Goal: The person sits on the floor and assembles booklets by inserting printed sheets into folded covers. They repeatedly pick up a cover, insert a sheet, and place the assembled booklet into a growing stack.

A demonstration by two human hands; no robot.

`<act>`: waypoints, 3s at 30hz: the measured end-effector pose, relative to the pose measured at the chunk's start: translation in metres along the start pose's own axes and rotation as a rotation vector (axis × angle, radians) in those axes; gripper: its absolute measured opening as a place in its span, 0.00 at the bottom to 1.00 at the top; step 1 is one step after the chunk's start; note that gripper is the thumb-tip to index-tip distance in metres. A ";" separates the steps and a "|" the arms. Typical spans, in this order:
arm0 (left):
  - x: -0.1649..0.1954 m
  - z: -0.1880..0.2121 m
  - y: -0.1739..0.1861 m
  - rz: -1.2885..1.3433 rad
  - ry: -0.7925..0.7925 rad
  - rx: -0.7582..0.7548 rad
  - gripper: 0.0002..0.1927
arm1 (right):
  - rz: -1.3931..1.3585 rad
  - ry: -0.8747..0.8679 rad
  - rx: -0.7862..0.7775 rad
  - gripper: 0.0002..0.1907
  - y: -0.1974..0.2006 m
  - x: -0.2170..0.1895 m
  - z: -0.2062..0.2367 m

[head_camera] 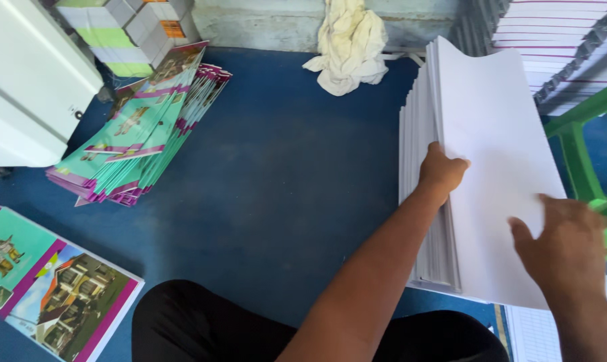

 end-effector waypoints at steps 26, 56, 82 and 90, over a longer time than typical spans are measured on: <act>0.014 0.036 0.153 0.345 -0.131 0.051 0.29 | -0.168 -0.183 -0.279 0.17 -0.082 0.035 -0.001; -0.060 0.093 0.559 -0.918 -0.021 0.759 0.38 | -0.753 0.151 -0.699 0.21 -0.129 -0.311 -0.008; -0.063 0.022 0.561 -1.194 0.034 0.548 0.50 | -1.142 -0.414 -0.966 0.23 -0.301 -0.271 0.084; -0.076 0.025 0.604 -1.285 0.088 0.476 0.23 | -1.018 -0.458 -0.978 0.21 -0.282 -0.267 0.087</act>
Point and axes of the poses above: each hand's wrist, its own z-axis away from the middle knuckle, its own y-axis out of the back of the hand, x = y × z, the point moved 10 cm from there along -z, towards the middle knuckle, and after that the axes turned 9 degrees about -z, right-handed, at the moved point
